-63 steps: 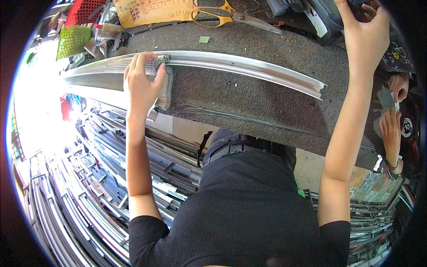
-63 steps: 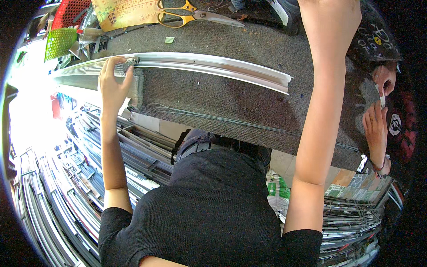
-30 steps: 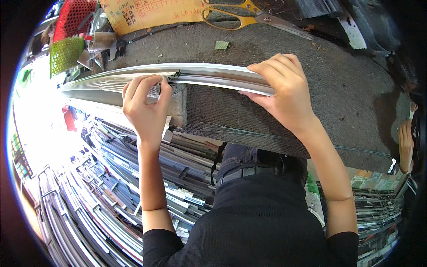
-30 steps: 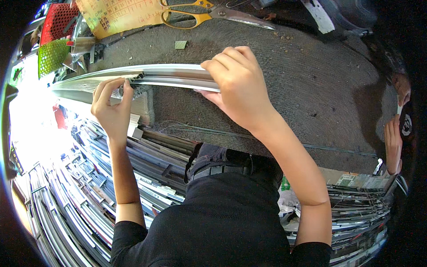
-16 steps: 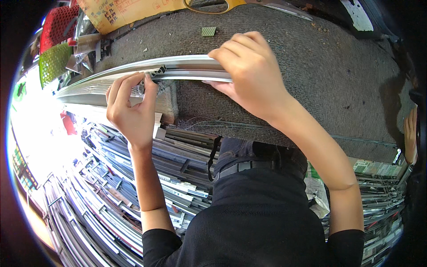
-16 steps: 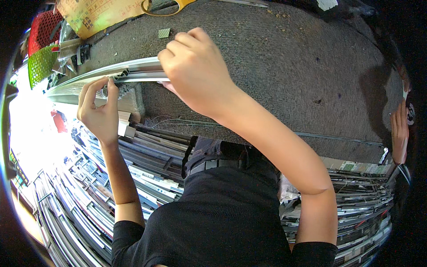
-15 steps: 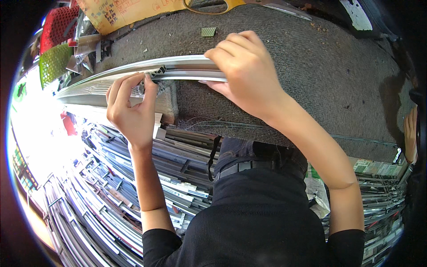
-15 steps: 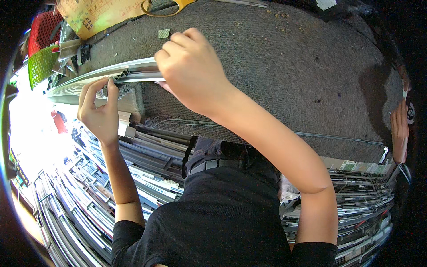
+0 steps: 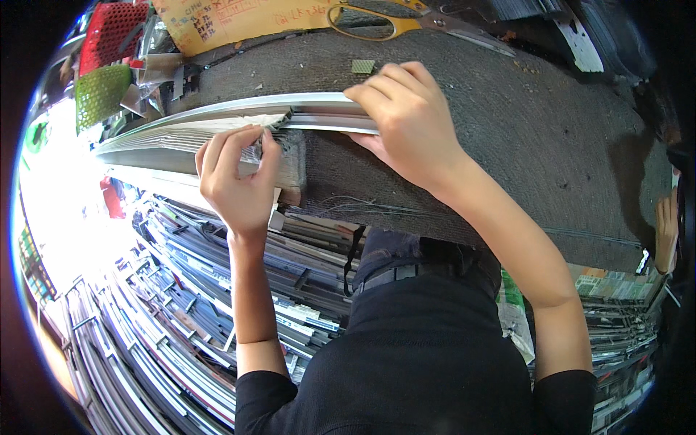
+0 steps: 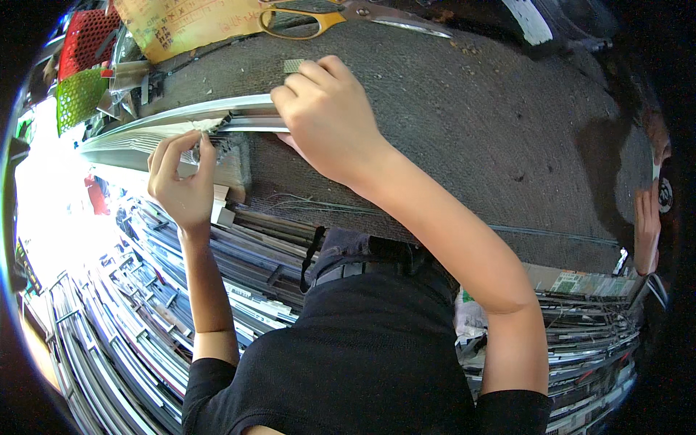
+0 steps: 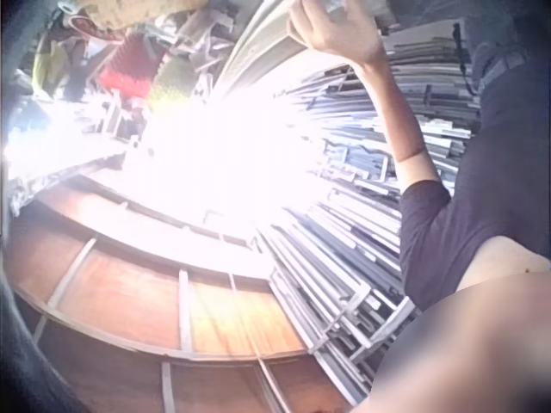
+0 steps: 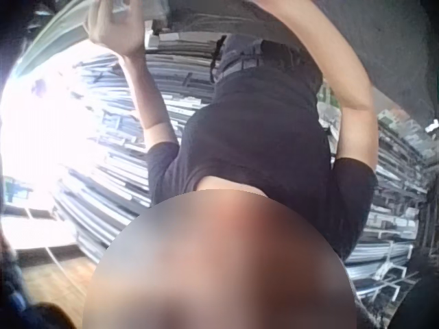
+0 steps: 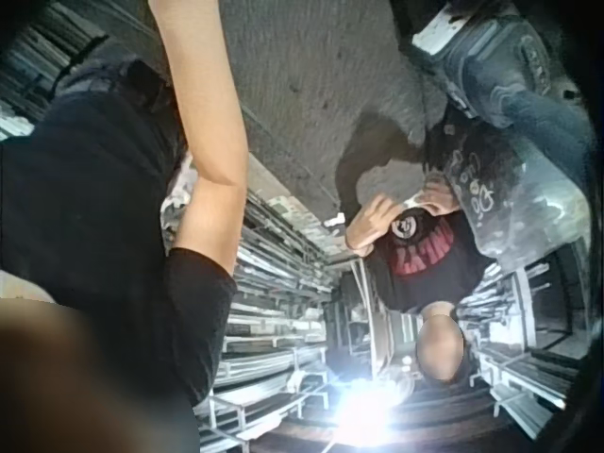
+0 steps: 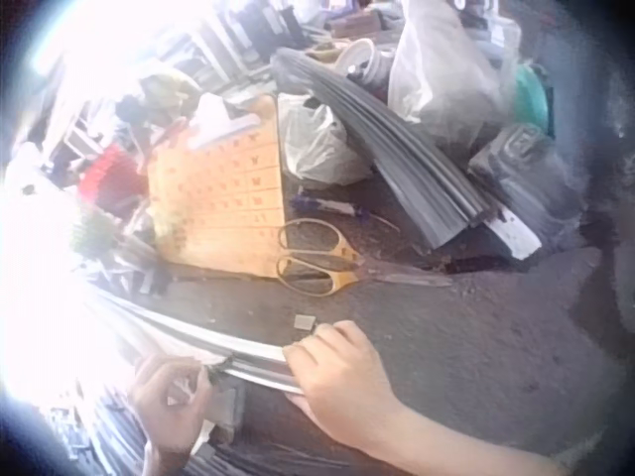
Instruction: The person assembles a window frame by inserting a rubber seal into an aluminum profile, cutting the seal with shears, and using a power drill to secure components. They then insert a screen mesh into the frame and adjust the assembly on the workbench.
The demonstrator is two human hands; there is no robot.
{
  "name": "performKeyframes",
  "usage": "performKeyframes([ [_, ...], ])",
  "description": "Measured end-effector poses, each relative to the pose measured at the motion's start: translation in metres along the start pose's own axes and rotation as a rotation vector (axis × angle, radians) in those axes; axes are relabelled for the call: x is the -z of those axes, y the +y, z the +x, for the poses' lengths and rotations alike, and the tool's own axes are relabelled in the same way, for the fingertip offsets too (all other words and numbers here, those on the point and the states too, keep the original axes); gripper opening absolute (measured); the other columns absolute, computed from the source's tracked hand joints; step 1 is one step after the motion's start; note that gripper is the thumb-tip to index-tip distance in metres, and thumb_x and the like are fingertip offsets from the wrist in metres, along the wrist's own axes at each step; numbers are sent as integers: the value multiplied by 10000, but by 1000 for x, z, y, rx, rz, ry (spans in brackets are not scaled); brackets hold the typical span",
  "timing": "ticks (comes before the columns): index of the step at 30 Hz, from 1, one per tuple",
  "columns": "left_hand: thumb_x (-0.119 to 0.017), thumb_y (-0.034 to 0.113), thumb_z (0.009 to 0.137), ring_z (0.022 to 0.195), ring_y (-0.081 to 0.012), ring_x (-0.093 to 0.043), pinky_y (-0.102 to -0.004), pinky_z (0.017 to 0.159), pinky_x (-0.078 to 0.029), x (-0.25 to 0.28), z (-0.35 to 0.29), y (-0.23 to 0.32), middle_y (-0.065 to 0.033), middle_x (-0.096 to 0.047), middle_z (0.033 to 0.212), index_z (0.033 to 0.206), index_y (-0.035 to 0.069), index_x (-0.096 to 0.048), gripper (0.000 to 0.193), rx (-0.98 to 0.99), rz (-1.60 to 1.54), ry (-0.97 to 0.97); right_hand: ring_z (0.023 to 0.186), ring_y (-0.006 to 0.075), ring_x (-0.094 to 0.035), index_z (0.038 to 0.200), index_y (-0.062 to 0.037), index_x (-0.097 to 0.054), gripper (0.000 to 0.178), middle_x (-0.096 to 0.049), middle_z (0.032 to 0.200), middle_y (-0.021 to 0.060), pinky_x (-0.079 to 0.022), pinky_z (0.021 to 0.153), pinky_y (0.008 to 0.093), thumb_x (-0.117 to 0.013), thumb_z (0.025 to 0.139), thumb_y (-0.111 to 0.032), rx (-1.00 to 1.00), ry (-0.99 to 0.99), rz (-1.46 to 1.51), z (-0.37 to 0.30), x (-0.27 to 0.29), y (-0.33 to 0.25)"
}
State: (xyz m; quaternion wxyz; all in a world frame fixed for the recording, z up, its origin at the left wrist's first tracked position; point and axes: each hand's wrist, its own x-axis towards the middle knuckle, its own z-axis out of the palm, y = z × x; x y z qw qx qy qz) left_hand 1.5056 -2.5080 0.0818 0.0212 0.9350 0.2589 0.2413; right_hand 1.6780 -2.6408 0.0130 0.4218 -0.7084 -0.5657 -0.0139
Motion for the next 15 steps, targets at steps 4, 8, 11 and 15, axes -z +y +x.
performKeyframes([
  [4,-767,8,721,837,-216,-681,-346,859,-452,1,-10,-4,-70,-726,870,821,45,-697,127,-17,-10,19,925,224,-641,986,-82,-711,429,-711,940,32,-465,891,368,-886,597,-127,-58,-7,5,-10,13,2],
  [8,-747,-13,713,1013,-279,-687,-384,935,-455,-5,-20,-9,-122,-723,1040,809,27,-674,126,11,-78,31,1056,271,-635,1028,-44,-661,478,-715,1066,85,-480,947,411,-874,601,-68,-212,-62,61,-13,28,-5],
  [11,-743,-23,712,1087,-289,-681,-407,994,-459,-9,-25,-11,-116,-723,1084,834,45,-671,156,15,-86,4,1094,347,-635,1046,-13,-591,490,-684,1190,139,-505,958,434,-847,628,0,-494,-244,200,-1,42,-12],
  [15,-789,3,725,1120,-300,-669,-411,991,-472,-9,-24,-10,-116,-723,1098,886,32,-685,193,50,-92,-20,1013,341,-675,1039,0,-573,479,-685,1132,170,-526,899,414,-860,660,-62,-618,-548,309,28,63,-1],
])
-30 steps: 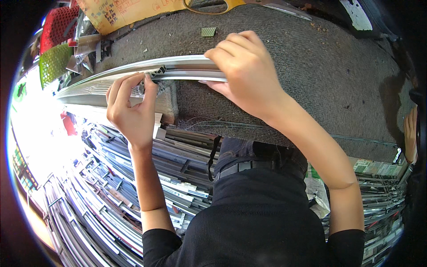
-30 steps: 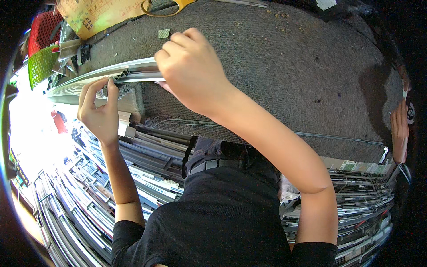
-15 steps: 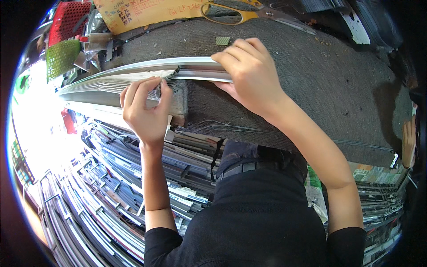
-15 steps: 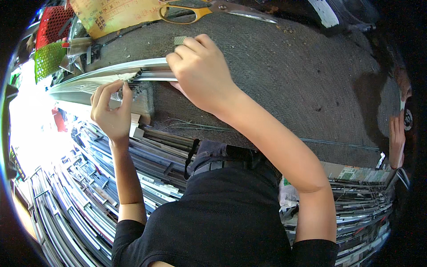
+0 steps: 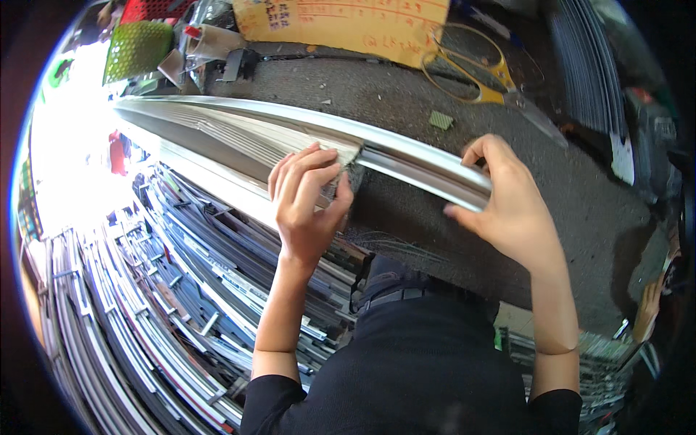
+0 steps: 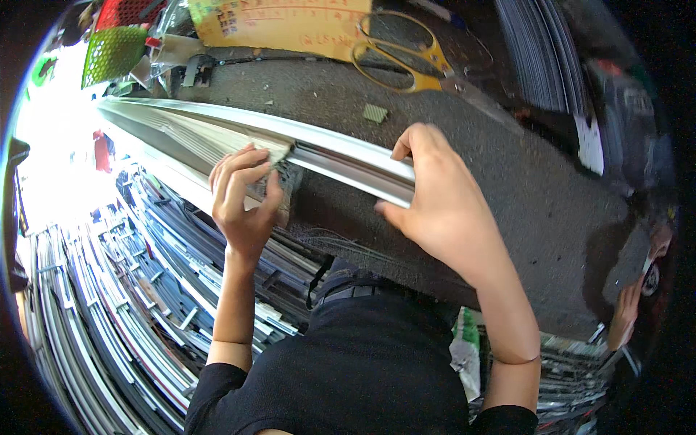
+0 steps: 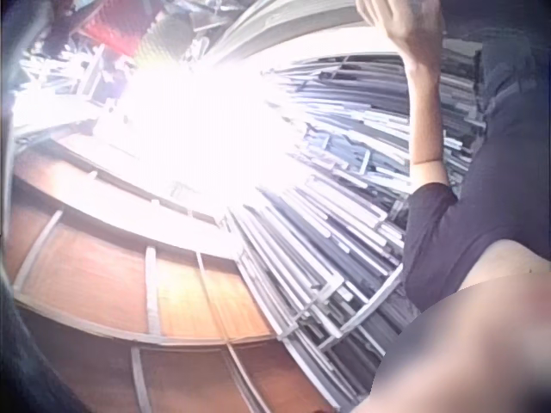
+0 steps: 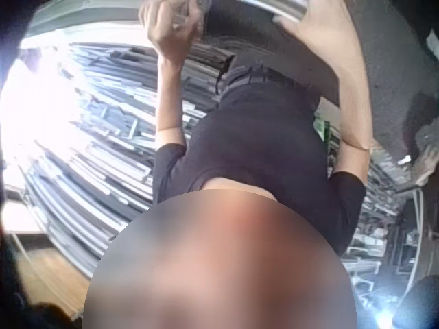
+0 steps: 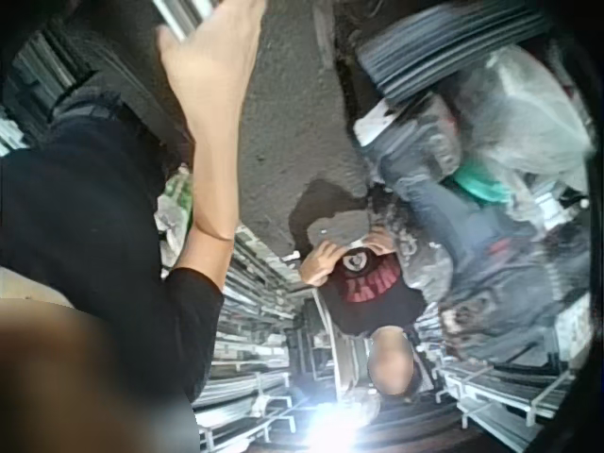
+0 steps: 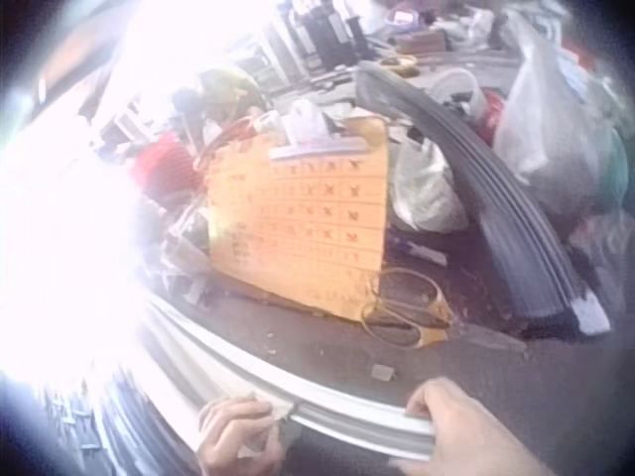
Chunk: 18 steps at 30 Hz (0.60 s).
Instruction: The person assembles a window frame by inserting a rubber seal into an aluminum profile, cutting the seal with shears, and using a power drill to secure components. They then insert a screen mesh into the frame and adjust the assembly on the workbench.
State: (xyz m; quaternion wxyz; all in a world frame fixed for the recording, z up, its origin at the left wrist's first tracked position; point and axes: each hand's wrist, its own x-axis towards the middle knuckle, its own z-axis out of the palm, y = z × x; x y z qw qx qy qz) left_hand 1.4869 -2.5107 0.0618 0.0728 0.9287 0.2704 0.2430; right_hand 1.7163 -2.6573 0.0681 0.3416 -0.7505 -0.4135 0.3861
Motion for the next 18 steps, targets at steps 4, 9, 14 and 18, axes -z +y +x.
performKeyframes([
  [4,-915,249,617,1175,-287,-634,-402,1019,-451,8,13,-6,-92,-686,1201,1130,83,-665,595,-29,-63,-157,950,310,-685,1124,19,-639,550,-679,1033,173,-525,858,386,-876,647,-118,-36,-132,-87,13,12,-10],
  [9,-844,188,639,1121,-258,-628,-388,966,-469,21,33,-26,-57,-664,1179,1210,90,-665,606,-103,-98,-342,928,313,-702,1101,28,-705,515,-696,1000,203,-538,857,376,-855,659,-189,-73,-133,-26,18,20,-10],
  [14,-743,105,679,994,-207,-620,-369,889,-467,21,37,-48,-26,-649,1051,1110,66,-720,434,-289,-164,-342,889,303,-692,1019,24,-705,512,-694,971,170,-526,825,380,-869,544,-74,-120,-21,1,15,9,-17],
  [18,-767,128,656,1031,-200,-621,-372,865,-481,12,25,-65,0,-657,1030,1054,94,-741,400,-419,-203,-192,928,358,-618,906,-24,-585,477,-624,919,144,-487,826,395,-840,503,4,-44,223,-448,-3,-12,-41],
])
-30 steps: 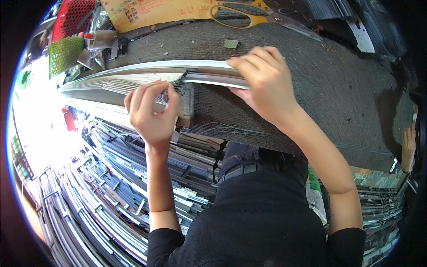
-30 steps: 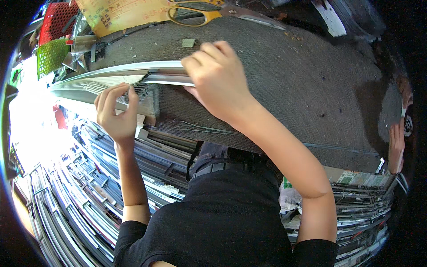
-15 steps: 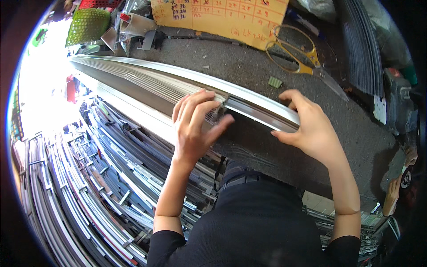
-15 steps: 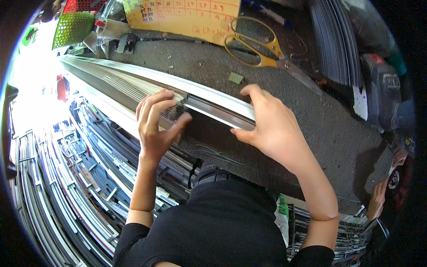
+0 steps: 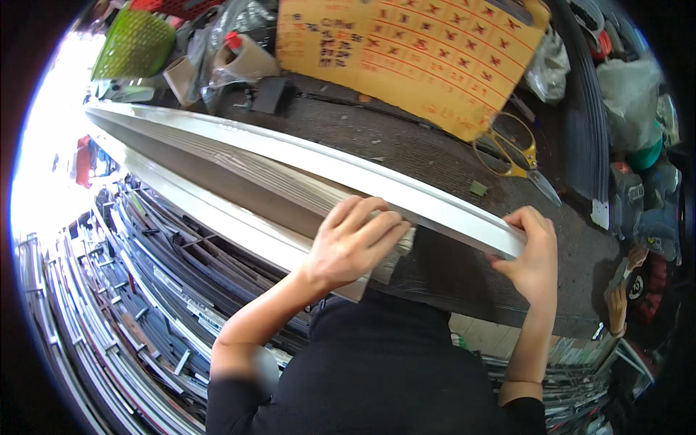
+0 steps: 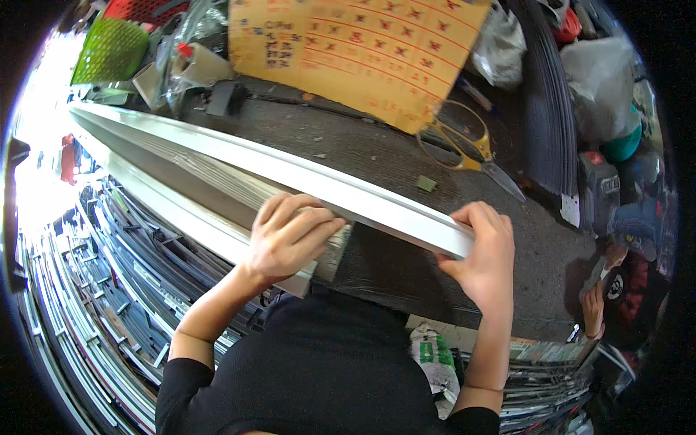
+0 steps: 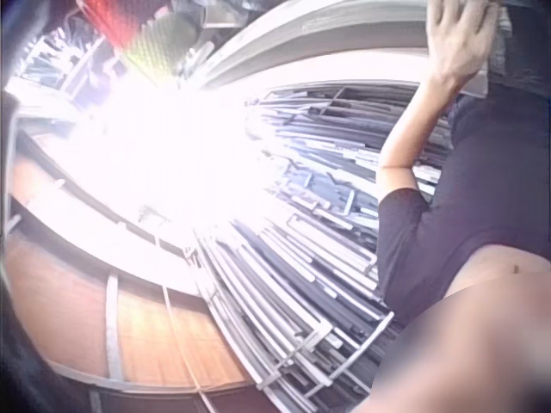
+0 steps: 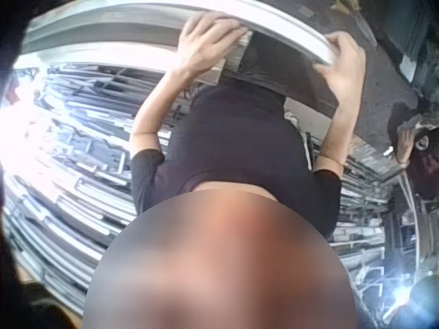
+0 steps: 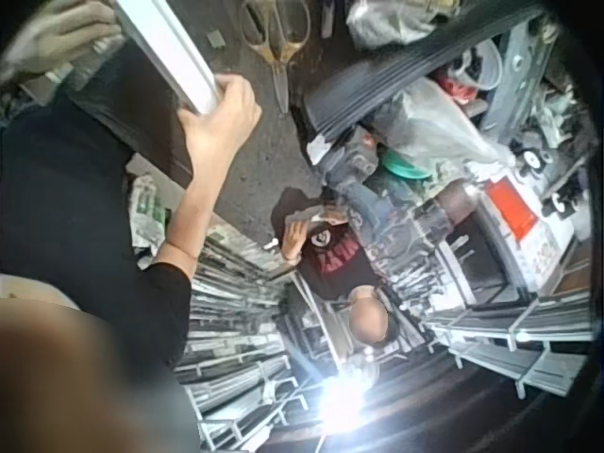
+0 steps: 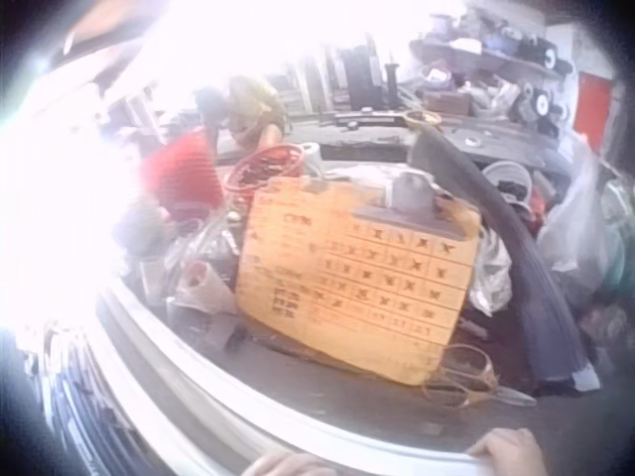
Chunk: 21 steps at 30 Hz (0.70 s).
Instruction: The person assembles a window frame by inserting a rubber seal into an aluminum profile, cutting the seal with shears, and using a power drill to secure components. They then insert a screen mesh into the frame and adjust the assembly on the workbench.
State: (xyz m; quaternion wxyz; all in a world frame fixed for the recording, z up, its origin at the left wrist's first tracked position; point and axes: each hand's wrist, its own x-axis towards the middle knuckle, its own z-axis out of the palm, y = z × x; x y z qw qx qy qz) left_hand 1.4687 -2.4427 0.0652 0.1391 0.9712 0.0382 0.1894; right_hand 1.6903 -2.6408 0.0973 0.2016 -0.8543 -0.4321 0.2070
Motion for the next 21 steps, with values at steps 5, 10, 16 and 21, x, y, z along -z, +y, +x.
performKeyframes([
  [5,-658,151,725,1020,-239,-596,-353,876,-491,-8,-11,-3,-67,-595,1031,961,44,-683,260,-25,-84,138,914,383,-609,897,-32,-505,532,-605,925,159,-486,802,417,-793,476,120,-17,187,29,-6,-10,-25],
  [10,-622,179,745,921,-235,-547,-339,831,-491,-12,-7,-3,-68,-531,961,945,30,-615,250,-83,-77,132,902,463,-634,965,-41,-481,611,-637,890,210,-501,773,482,-843,486,76,-212,-97,-275,1,-2,-23],
  [16,-679,163,785,1187,-287,-520,-393,1051,-440,-1,-25,-6,-112,-547,1224,1294,36,-540,543,-15,-316,-78,901,449,-689,984,5,-607,560,-690,876,272,-553,783,456,-873,502,-96,139,-395,-101,24,9,-22],
  [21,-688,153,865,1363,-313,-455,-454,1196,-345,-2,-41,1,-148,-512,1400,1430,55,-470,614,80,-349,-21,1001,426,-671,1135,29,-615,589,-676,978,284,-538,825,469,-817,602,-120,218,-479,-21,39,-2,-40],
])
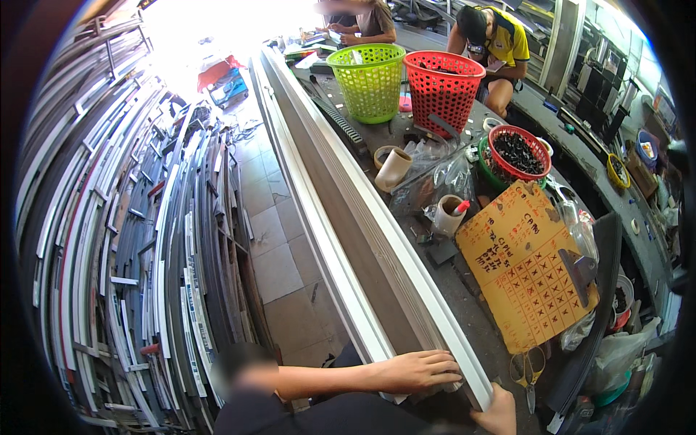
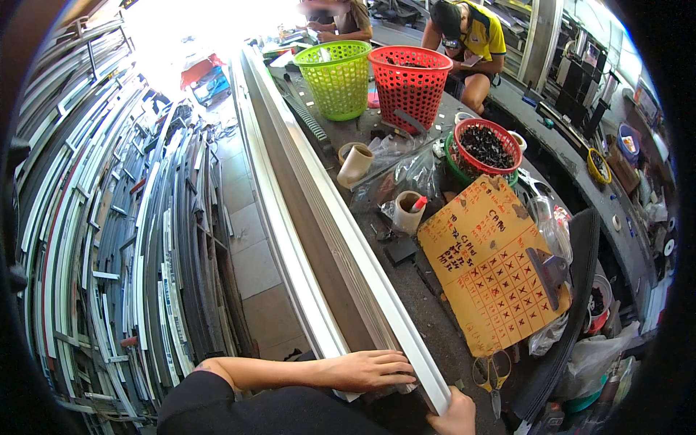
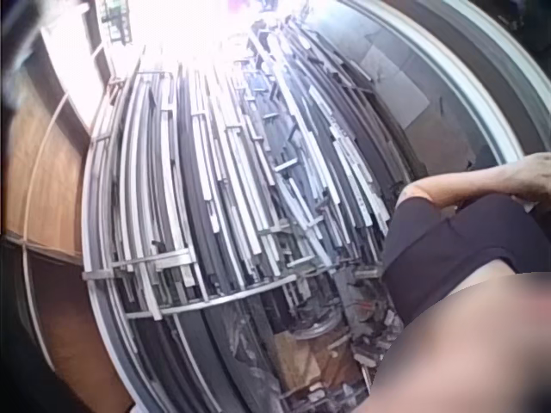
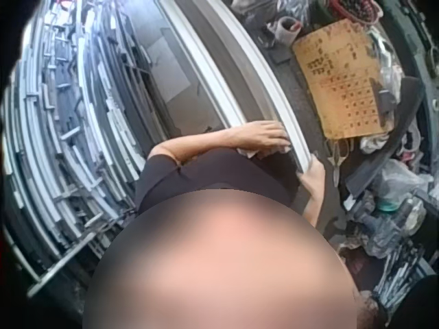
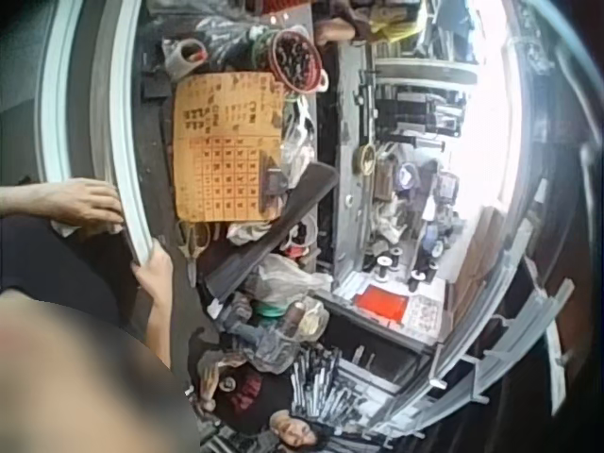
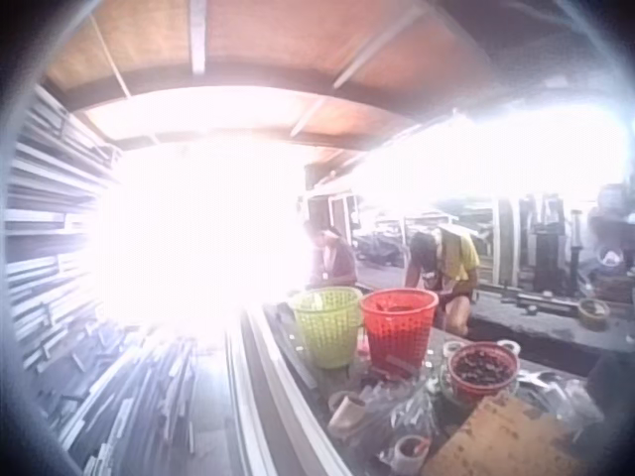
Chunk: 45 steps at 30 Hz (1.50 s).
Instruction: The person assembles a window frame by inserting a rubber seal into an aluminum profile, cutting the seal with shears, and using a power drill to secure components. They then insert a screen mesh into the frame and adjust the assembly on the workbench.
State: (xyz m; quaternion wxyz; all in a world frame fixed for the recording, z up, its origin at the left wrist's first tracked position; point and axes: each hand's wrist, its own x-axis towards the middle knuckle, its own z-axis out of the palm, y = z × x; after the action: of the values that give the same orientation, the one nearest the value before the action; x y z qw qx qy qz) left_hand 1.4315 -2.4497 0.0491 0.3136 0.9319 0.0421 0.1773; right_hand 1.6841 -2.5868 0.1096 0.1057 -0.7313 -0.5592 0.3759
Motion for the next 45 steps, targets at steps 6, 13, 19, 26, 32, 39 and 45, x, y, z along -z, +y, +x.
performKeyframes([
  [6,-649,140,909,1280,-321,-512,-438,1113,-422,-4,-2,1,-142,-528,1311,1338,45,-535,454,42,-43,75,944,427,-684,1030,3,-638,536,-693,930,264,-545,809,456,-836,552,-138,20,24,-37,31,-10,-14],
  [13,-618,90,921,1209,-324,-551,-426,1043,-465,-1,2,-2,-147,-541,1262,1323,49,-549,410,-16,-51,116,920,410,-701,992,10,-674,556,-704,910,245,-552,827,440,-856,499,-171,23,38,39,18,-4,0],
  [19,-688,139,878,1193,-321,-558,-445,1029,-461,-2,-1,-2,-142,-561,1232,1295,64,-580,437,-1,-47,133,967,399,-692,1119,-5,-649,573,-701,989,246,-544,838,443,-818,584,-124,29,18,15,18,-20,10],
  [26,-675,207,920,1194,-327,-557,-444,1023,-468,1,3,-2,-125,-570,1236,1285,97,-589,391,-21,10,149,942,414,-698,935,8,-687,477,-708,906,245,-553,834,443,-851,527,-175,95,63,38,29,-22,17],
  [32,-690,261,926,1070,-274,-597,-411,941,-481,7,2,6,-74,-613,1120,1136,96,-648,270,-26,-9,213,934,377,-712,1023,-4,-678,553,-717,922,235,-555,816,431,-851,558,-249,-195,-111,-34,10,-3,9],
  [39,-685,271,944,1129,-305,-602,-431,992,-491,13,6,6,-97,-622,1157,1164,74,-644,298,-19,-14,232,907,396,-700,935,0,-682,491,-715,915,232,-549,788,458,-842,546,-254,-176,30,-51,10,-17,29],
  [45,-684,237,938,1144,-290,-582,-423,1000,-474,15,6,7,-84,-605,1156,1104,92,-648,223,-26,-52,237,954,249,-677,1213,51,-638,632,-717,1020,169,-525,874,388,-756,611,-101,-248,-23,289,-132,-7,145],
])
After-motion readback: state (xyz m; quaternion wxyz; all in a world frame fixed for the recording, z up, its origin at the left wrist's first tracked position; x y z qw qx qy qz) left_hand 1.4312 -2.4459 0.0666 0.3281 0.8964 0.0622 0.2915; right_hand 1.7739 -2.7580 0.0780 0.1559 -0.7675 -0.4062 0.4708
